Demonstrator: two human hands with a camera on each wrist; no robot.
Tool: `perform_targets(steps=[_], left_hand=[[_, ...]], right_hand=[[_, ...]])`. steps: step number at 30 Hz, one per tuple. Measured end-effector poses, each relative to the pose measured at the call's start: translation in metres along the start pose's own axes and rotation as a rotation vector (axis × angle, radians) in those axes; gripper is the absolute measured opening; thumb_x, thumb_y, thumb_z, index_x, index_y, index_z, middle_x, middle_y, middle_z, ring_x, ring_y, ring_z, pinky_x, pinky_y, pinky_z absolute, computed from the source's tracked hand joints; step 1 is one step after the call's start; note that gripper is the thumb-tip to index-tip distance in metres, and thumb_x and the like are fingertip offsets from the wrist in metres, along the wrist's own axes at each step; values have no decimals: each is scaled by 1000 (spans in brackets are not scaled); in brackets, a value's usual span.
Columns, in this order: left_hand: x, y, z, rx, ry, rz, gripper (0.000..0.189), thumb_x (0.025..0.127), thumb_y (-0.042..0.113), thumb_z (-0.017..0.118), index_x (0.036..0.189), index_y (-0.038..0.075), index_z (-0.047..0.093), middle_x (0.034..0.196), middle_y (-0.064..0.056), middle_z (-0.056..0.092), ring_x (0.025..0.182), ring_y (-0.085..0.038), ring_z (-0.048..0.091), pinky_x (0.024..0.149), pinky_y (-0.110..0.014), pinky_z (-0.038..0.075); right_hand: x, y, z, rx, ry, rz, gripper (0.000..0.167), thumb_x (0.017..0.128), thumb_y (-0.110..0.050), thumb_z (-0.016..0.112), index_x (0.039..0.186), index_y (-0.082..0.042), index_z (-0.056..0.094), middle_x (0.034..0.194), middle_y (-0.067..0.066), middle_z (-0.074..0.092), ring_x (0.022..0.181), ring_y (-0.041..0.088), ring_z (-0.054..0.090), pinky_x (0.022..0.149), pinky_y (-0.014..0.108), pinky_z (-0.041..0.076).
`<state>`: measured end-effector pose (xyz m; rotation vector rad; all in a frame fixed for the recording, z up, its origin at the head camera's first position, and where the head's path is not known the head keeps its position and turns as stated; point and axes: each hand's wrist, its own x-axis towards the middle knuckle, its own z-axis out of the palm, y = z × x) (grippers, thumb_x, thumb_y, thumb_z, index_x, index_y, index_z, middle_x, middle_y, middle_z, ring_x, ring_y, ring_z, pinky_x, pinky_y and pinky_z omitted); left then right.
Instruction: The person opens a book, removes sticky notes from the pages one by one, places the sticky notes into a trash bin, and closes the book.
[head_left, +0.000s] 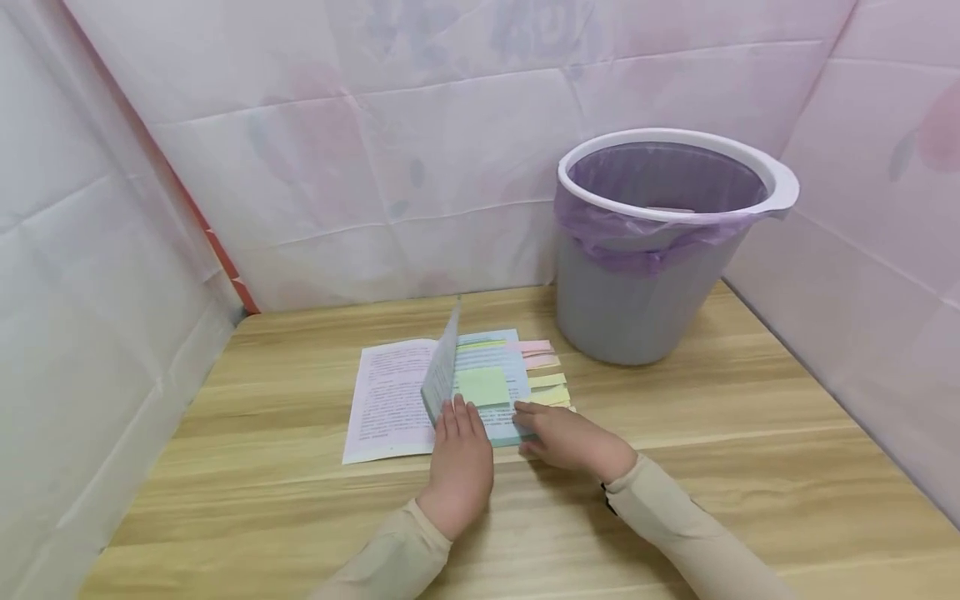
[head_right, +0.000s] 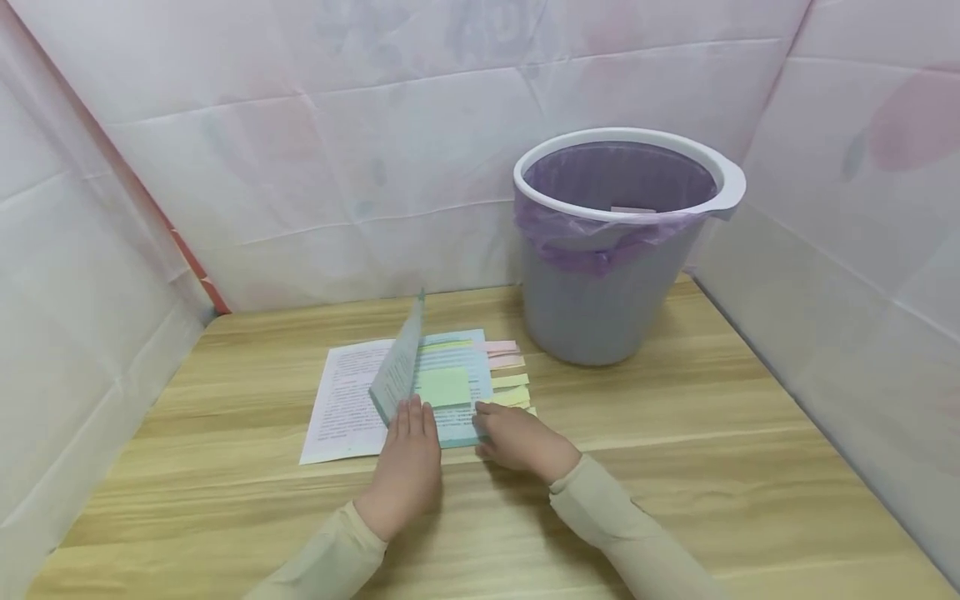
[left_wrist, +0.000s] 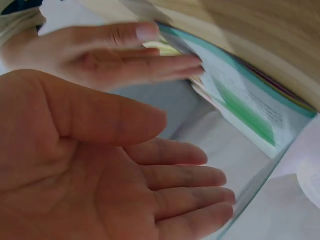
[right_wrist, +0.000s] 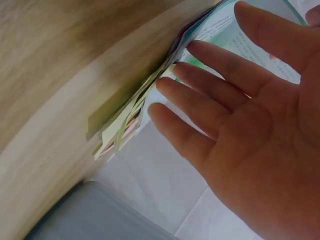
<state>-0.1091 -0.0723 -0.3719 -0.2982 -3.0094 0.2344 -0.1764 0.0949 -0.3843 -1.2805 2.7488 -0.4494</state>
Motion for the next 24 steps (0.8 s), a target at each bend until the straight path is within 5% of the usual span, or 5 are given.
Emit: perform_targets(steps=[5, 13, 24], left_hand=[[6, -8, 2, 23, -31, -13, 48, 95, 18, 58, 131, -12, 50, 136, -29, 48, 128, -40, 47, 105, -43, 39], [16, -21, 10, -31, -120, -55, 48, 91, 15, 63, 127, -15, 51, 132, -32, 50, 125, -42, 49, 102, -45, 42], [28, -38, 20, -137, -251, -113, 43, 95, 10, 53, 127, -19, 48, 131, -36, 48, 123, -46, 49, 104, -47, 40]], right_hand=[[-5, -1, -4, 43, -59, 53, 15, 88, -11, 69, 88, -5, 55, 134, 30, 50, 107, 41, 61, 83, 43, 52], [-7, -2, -3, 49, -92, 80, 45, 89, -12, 69, 126, 11, 55, 137, 31, 46, 120, 43, 52, 95, 48, 46], [-2, -4, -4, 86, -102, 151, 44, 89, -10, 69, 126, 11, 56, 141, 32, 41, 122, 42, 51, 95, 46, 47]])
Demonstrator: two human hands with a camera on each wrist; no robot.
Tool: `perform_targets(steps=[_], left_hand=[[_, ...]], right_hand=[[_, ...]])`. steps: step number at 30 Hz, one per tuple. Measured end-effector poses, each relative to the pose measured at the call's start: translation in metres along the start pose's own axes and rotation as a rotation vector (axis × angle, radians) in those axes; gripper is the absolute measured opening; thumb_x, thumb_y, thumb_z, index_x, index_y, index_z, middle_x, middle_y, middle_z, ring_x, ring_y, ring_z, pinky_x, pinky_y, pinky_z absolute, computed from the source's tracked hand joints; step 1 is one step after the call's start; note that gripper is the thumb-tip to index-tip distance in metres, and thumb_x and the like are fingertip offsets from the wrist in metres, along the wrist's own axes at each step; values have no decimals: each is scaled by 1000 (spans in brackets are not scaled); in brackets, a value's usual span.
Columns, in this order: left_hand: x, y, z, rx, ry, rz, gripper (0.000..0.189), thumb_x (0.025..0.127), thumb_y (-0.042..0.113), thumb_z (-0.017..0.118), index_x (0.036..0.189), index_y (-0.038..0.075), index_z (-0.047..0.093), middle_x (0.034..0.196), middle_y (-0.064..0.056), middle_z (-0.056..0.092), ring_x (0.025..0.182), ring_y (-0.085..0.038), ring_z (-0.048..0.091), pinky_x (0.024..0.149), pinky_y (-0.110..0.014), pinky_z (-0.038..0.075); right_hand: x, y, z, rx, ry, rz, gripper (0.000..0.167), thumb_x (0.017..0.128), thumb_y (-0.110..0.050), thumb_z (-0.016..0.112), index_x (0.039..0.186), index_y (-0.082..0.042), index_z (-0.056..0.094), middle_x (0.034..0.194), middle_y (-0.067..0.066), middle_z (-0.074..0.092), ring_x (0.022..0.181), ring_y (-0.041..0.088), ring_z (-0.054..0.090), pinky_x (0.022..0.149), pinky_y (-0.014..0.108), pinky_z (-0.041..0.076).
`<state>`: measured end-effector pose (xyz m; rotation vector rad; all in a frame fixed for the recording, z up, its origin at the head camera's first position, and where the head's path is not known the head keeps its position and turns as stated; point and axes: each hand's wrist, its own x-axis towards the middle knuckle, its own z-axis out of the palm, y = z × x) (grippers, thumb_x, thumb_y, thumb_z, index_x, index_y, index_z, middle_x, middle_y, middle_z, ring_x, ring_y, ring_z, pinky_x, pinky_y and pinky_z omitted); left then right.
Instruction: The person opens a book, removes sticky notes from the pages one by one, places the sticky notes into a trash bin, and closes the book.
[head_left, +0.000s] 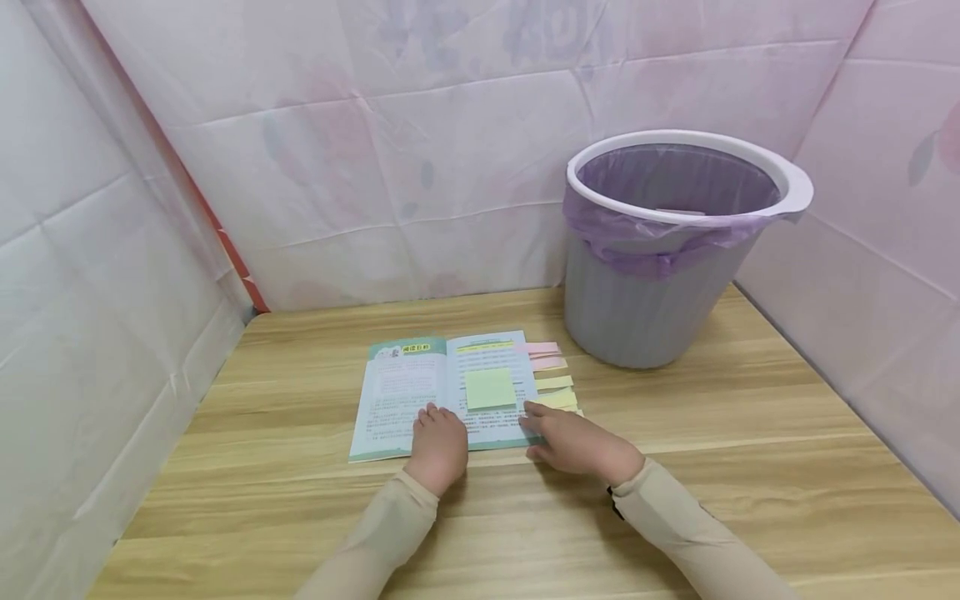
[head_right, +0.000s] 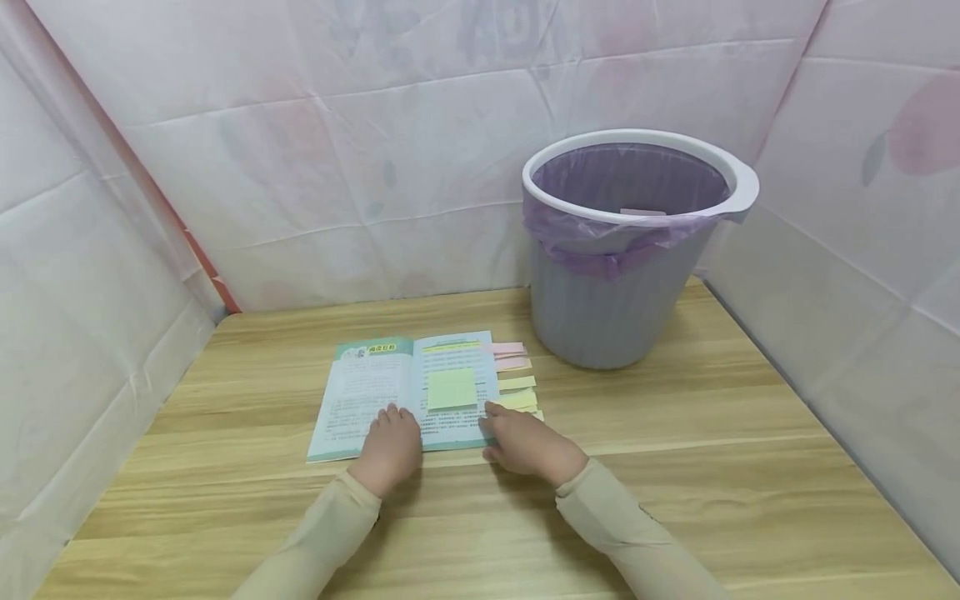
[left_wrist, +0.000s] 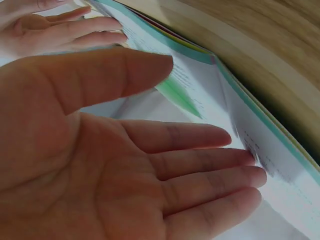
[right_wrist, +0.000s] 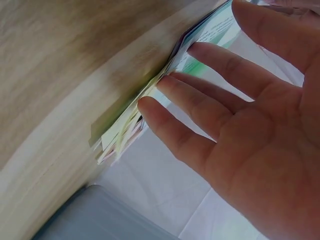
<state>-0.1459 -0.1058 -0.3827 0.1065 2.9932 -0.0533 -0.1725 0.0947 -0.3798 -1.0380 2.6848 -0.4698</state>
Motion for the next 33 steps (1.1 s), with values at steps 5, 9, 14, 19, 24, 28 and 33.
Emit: perform_targets(steps=[5, 9, 14, 19, 24, 28, 33], left_hand=[[4, -7, -2, -36, -43, 6, 44, 95, 11, 54, 125, -20, 49, 130, -36, 49, 122, -45, 50, 104, -47, 40], [7, -11, -2, -73, -67, 7, 47, 96, 18, 57, 124, -19, 50, 131, -35, 49, 122, -45, 50, 103, -47, 41], [11, -15, -1, -77, -47, 26, 43, 92, 24, 64, 114, -13, 62, 126, -32, 55, 115, -43, 57, 96, -47, 47], [11, -16, -2, -79, -44, 33, 38, 90, 25, 67, 108, -8, 67, 123, -30, 58, 110, -40, 60, 89, -46, 52], [11, -15, -2, -77, -55, 17, 36, 90, 28, 67, 106, -3, 69, 123, -27, 60, 113, -39, 59, 89, -46, 51], [13, -13, 0, -80, -55, 8, 36, 90, 31, 68, 104, -1, 71, 121, -24, 62, 114, -38, 59, 92, -46, 50], [14, -10, 1, -65, -47, 8, 36, 89, 34, 68, 101, 1, 72, 117, -22, 65, 112, -37, 60, 88, -46, 52]], right_hand=[[4, -1, 0, 12, -7, -9, 46, 88, -9, 69, 127, 10, 55, 139, 31, 44, 122, 42, 51, 97, 48, 45], [6, -1, 1, 3, 4, -35, 42, 88, -7, 68, 124, 12, 56, 134, 33, 48, 120, 43, 52, 97, 48, 45], [10, -2, -3, 14, 22, -133, 2, 89, 1, 62, 88, 2, 62, 80, 8, 62, 69, 14, 55, 64, 28, 49], [23, -4, -10, -71, 189, -163, 9, 86, -3, 69, 79, -4, 65, 71, -2, 59, 63, 8, 52, 57, 24, 46], [50, -16, -13, -342, 277, -132, 25, 77, -19, 82, 84, -3, 63, 78, 4, 56, 69, 20, 53, 61, 32, 45], [68, -24, -8, -525, 222, -118, 29, 76, -22, 82, 89, -4, 63, 81, 5, 56, 71, 21, 53, 60, 32, 44], [79, -26, -1, -631, 291, -142, 14, 82, -11, 72, 89, -4, 62, 78, 7, 60, 68, 21, 57, 56, 30, 46]])
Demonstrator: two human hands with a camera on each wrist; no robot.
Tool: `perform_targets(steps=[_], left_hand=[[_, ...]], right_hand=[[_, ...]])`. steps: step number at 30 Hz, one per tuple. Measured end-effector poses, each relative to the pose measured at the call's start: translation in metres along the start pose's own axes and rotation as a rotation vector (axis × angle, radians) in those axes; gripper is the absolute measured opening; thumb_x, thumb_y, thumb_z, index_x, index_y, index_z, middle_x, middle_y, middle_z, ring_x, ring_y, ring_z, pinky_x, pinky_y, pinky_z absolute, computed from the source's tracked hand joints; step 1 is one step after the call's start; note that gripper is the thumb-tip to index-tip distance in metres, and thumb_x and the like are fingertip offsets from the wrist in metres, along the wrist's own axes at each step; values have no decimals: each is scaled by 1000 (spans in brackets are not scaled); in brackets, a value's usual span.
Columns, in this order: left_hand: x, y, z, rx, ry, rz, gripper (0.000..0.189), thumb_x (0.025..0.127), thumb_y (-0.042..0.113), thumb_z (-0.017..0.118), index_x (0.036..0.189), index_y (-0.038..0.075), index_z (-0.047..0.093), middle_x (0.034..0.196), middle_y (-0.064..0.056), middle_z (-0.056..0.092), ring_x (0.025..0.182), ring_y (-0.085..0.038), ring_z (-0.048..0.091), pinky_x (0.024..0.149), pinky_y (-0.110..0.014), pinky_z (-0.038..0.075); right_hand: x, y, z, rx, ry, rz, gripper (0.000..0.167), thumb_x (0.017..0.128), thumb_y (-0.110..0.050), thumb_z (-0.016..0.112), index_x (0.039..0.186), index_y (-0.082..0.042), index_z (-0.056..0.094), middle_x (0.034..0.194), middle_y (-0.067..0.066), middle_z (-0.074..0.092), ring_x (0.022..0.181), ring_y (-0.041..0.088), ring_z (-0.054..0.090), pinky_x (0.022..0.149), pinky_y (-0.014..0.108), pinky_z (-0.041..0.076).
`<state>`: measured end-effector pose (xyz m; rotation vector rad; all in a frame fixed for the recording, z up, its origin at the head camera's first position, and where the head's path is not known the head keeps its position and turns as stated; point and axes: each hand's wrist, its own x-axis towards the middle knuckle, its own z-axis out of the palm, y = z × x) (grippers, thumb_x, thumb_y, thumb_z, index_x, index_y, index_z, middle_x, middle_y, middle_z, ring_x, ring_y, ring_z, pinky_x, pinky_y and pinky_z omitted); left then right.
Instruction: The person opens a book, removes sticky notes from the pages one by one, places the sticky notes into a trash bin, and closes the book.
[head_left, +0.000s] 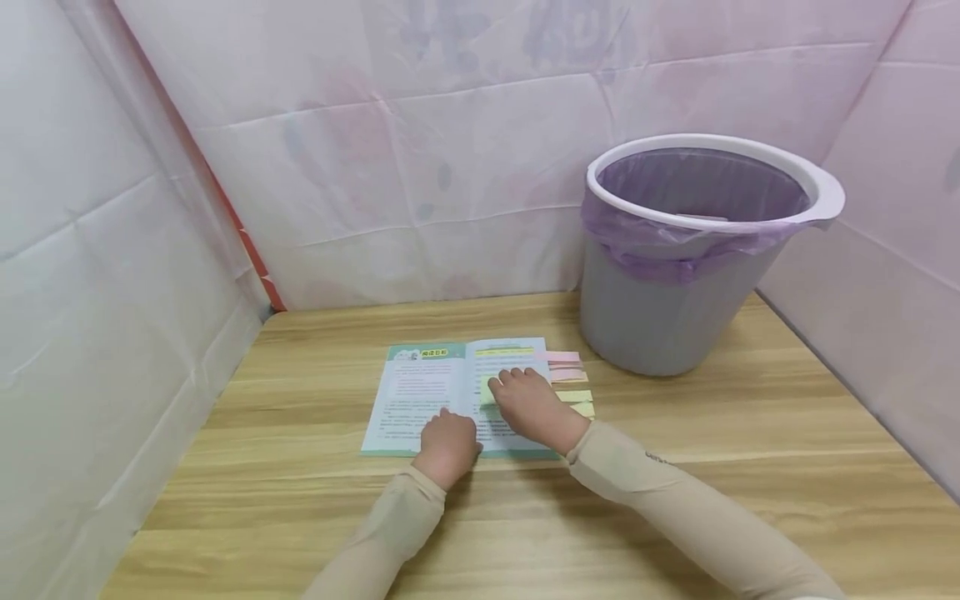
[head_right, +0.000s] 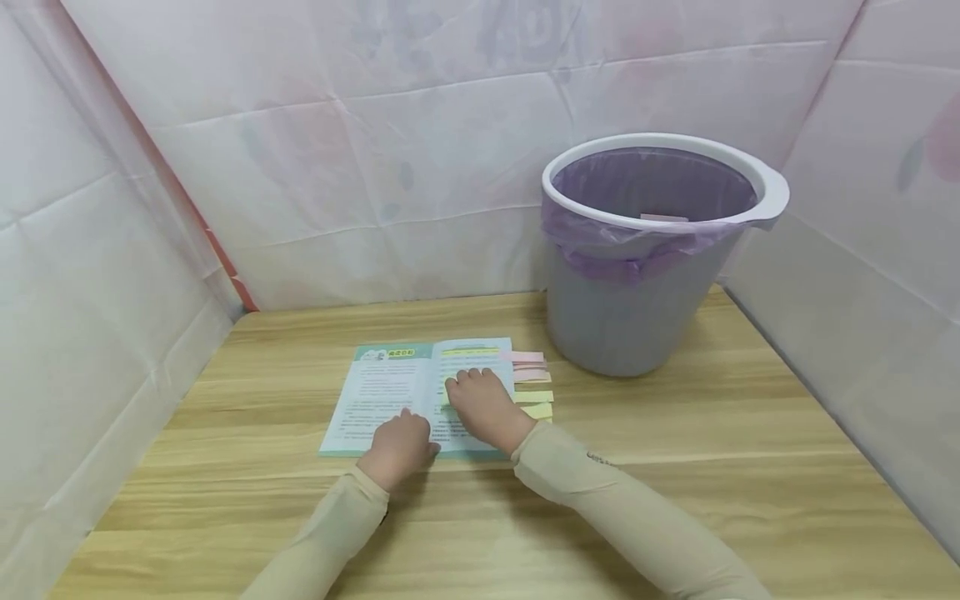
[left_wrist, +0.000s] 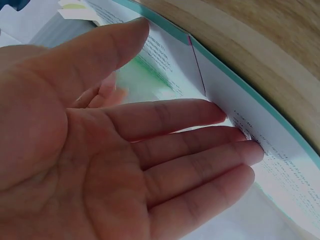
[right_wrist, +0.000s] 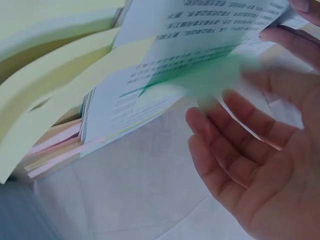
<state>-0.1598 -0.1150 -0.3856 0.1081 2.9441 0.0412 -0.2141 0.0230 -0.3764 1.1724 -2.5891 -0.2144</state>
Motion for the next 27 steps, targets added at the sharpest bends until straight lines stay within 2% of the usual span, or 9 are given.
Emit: perform_targets(steps=[3, 7, 14, 22, 27], left_hand=[[0, 1, 0, 11, 7, 1, 35, 88, 35, 69, 99, 1, 72, 114, -21, 67, 108, -35, 62, 85, -45, 53], [0, 2, -1, 19, 12, 2, 35, 88, 35, 69, 97, 2, 72, 110, -20, 68, 103, -34, 64, 83, -44, 54], [2, 2, 1, 9, -20, -15, 37, 89, 37, 67, 102, 3, 72, 115, -20, 66, 107, -35, 63, 84, -45, 53], [3, 0, 4, 12, -1, -4, 37, 88, 36, 69, 101, 2, 72, 114, -20, 66, 105, -35, 63, 83, -45, 54], [5, 0, 5, 18, -7, -7, 37, 88, 36, 68, 103, 3, 72, 117, -20, 65, 108, -35, 62, 84, -45, 53]], right_hand=[[2, 1, 1, -9, 36, 10, 9, 84, -5, 69, 89, -4, 61, 77, 7, 61, 66, 20, 58, 54, 30, 46], [4, 5, 1, 1, 50, 33, 10, 81, 0, 71, 87, -2, 64, 78, 8, 60, 66, 20, 58, 54, 29, 46], [3, 12, 4, 40, 33, 111, 11, 79, 5, 71, 88, -1, 68, 79, 10, 62, 69, 23, 61, 57, 32, 49], [0, 18, 4, 127, 25, 172, 12, 76, 11, 68, 80, 1, 64, 69, 11, 61, 59, 22, 58, 53, 33, 49], [0, 23, 3, 170, 16, 217, 12, 77, 12, 65, 79, 0, 64, 69, 11, 62, 59, 22, 59, 51, 34, 50]])
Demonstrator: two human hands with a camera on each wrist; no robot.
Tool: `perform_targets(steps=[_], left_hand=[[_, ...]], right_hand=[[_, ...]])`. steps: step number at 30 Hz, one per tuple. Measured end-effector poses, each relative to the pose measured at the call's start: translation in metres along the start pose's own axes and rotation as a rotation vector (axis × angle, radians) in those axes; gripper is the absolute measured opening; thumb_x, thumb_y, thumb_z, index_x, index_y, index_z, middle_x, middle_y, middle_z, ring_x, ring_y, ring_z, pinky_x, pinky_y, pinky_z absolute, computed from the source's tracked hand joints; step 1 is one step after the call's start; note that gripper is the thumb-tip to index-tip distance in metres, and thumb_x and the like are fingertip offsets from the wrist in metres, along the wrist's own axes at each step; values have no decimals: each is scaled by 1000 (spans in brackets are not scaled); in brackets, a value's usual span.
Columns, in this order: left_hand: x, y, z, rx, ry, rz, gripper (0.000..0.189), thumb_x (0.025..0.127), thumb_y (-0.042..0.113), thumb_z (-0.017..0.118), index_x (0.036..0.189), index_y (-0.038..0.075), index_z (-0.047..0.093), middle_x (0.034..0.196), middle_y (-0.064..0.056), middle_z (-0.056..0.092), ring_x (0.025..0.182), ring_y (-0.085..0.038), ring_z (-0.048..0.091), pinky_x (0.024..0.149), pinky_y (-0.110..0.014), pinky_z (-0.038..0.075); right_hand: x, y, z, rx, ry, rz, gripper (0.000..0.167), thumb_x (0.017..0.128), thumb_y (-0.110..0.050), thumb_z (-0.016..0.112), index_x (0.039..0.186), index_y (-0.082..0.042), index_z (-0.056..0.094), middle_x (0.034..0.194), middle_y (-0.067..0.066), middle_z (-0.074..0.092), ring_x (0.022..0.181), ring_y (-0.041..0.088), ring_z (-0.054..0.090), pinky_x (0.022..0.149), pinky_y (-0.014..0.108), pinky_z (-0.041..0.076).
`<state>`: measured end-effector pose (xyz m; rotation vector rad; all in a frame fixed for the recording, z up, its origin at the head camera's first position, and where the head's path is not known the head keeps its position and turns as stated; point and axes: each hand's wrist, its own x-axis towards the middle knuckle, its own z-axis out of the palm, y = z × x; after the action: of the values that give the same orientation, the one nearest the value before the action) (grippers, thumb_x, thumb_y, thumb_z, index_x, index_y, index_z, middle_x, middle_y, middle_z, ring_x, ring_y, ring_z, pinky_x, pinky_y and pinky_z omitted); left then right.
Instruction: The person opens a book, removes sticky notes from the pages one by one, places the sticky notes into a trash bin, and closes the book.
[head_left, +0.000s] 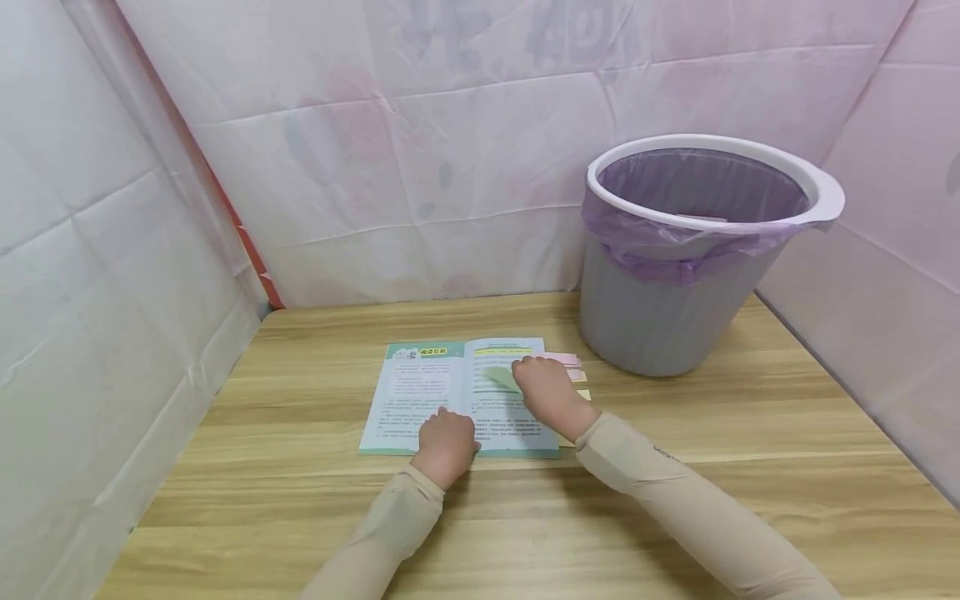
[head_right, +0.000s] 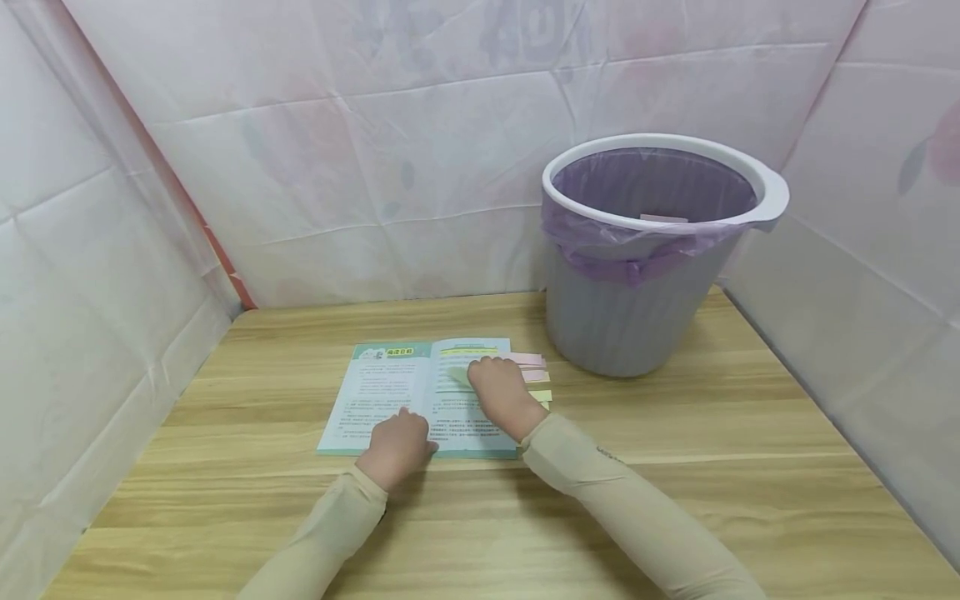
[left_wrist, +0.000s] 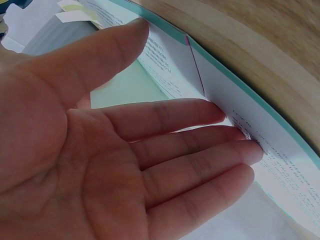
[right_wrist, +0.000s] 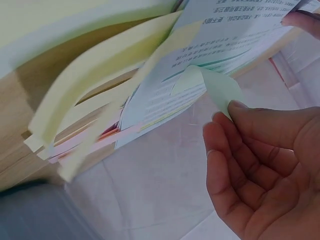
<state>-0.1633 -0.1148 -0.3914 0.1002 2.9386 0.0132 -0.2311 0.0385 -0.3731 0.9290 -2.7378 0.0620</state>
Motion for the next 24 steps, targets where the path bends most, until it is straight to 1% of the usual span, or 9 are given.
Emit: perform_targets(steps=[4, 9, 11, 16, 21, 24], left_hand=[[0, 0, 0, 4, 1, -2, 37, 88, 36, 69, 102, 3, 72, 114, -20, 67, 105, -34, 63, 82, -45, 54], [0, 1, -1, -1, 4, -4, 36, 87, 36, 69, 101, 2, 72, 112, -20, 67, 100, -34, 64, 79, -45, 54], [0, 1, -1, -4, 4, -6, 36, 87, 36, 69, 101, 2, 72, 112, -20, 66, 100, -34, 64, 80, -45, 54], [-1, 0, -2, -14, -2, -7, 36, 88, 35, 69, 102, 2, 72, 114, -20, 66, 103, -35, 63, 82, -46, 54], [-1, 0, -2, -14, 0, -5, 37, 88, 35, 68, 103, 1, 72, 114, -21, 66, 104, -35, 63, 82, -46, 54], [-2, 0, -2, -13, -3, -1, 37, 89, 35, 68, 104, 1, 71, 116, -21, 65, 106, -35, 62, 84, -46, 53]], right_hand=[[-1, 2, -3, 37, -8, 32, 10, 80, 10, 65, 78, 1, 63, 70, 10, 62, 62, 22, 61, 53, 35, 51], [-1, 5, -5, 61, 5, 68, 7, 84, 1, 69, 79, 1, 64, 72, 11, 63, 62, 22, 62, 51, 34, 52], [0, 6, -7, 63, 8, 93, 9, 86, -2, 69, 79, 0, 64, 72, 11, 63, 60, 22, 61, 49, 38, 50], [1, 10, -12, 102, -5, 145, 10, 87, -4, 68, 79, -1, 63, 71, 10, 62, 56, 21, 57, 48, 43, 48], [1, 13, -17, 155, 3, 155, 9, 86, -4, 69, 80, 1, 65, 71, 11, 63, 58, 21, 58, 52, 38, 52], [1, 15, -20, 176, 4, 164, 11, 87, -4, 69, 79, 2, 64, 70, 10, 63, 57, 20, 58, 52, 36, 51]])
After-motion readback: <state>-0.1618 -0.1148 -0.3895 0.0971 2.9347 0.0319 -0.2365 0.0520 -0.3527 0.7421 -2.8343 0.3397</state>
